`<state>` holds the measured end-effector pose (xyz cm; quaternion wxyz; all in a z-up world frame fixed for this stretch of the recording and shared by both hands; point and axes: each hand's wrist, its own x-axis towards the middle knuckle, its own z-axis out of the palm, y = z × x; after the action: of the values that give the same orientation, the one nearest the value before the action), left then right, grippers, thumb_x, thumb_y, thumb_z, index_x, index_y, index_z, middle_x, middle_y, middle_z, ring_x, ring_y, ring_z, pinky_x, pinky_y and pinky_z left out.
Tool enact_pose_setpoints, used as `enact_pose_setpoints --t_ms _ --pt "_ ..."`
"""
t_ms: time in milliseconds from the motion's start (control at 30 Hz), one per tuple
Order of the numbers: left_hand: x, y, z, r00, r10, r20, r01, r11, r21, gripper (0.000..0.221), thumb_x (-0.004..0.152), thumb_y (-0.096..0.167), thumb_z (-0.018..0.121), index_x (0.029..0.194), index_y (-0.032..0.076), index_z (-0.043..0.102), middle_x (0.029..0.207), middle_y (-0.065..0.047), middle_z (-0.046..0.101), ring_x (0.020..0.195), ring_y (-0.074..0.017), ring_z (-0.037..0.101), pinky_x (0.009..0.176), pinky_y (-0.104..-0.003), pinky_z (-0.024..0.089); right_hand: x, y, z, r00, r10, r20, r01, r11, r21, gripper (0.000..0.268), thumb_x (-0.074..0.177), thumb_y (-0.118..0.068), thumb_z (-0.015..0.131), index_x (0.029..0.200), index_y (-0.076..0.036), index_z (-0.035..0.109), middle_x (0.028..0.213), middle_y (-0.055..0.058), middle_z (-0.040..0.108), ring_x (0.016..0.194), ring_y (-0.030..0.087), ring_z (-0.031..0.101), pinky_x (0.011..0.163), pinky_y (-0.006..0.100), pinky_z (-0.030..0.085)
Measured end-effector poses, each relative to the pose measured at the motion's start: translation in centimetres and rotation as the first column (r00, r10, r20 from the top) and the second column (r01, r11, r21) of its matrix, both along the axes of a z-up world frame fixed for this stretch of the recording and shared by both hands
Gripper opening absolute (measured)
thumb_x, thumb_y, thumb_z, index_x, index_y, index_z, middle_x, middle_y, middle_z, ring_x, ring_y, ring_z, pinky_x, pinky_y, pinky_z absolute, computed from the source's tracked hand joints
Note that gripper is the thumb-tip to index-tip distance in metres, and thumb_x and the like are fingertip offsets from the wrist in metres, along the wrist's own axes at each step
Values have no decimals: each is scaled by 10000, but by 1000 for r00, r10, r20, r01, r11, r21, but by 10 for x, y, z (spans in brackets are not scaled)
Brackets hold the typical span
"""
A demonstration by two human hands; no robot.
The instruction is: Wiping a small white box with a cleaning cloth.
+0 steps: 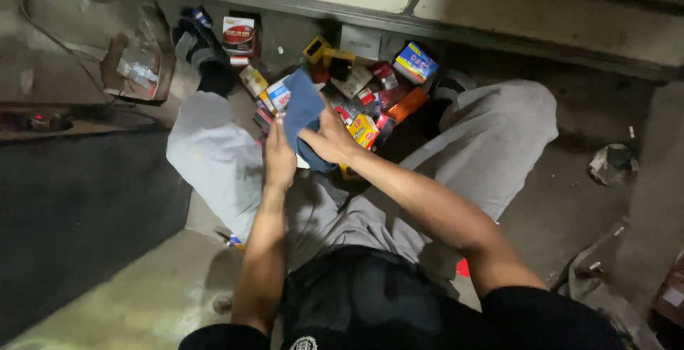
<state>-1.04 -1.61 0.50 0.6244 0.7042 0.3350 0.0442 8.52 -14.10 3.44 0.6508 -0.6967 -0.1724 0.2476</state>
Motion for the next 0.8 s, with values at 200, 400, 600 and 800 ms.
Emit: enact_pose_setpoints --t_ms 200,400,600,800 --pt "-4 -5 1 994 -57 90 33 968 248 551 1153 353 332 1576 3 382 1588 -196 457 1472 -304 439 1224 -398 321 0 5 -5 981 -43 190 42 999 10 579 839 -73 666 1396 29 543 1328 196 601 1245 292 589 1049 377 475" --pt "42 -9 59 911 -399 100 356 887 295 1064 827 399 804 1560 -31 163 1492 -262 420 1386 -359 454 1163 -413 347 34 1 -109 911 -258 -322 192 956 -223 440 1133 -176 578 910 200 626 892 322 616 691 316 545 682 466 425" --pt "68 7 63 872 -470 138 418 861 291 876 942 295 755 1614 28 262 1589 -263 371 1495 -376 375 1236 -443 306 66 -13 -39 495 -149 -856 560 808 183 469 1041 -385 428 1206 -9 655 1143 178 708 994 309 699 929 456 574" --pt "94 30 64 815 -427 392 469 883 -13 622 1069 224 605 1617 52 367 1636 -181 436 1514 -318 403 1254 -431 304 99 -27 -16 442 51 -896 629 695 350 640 987 -547 362 1239 -25 633 1199 199 695 1013 375 696 959 486 554"
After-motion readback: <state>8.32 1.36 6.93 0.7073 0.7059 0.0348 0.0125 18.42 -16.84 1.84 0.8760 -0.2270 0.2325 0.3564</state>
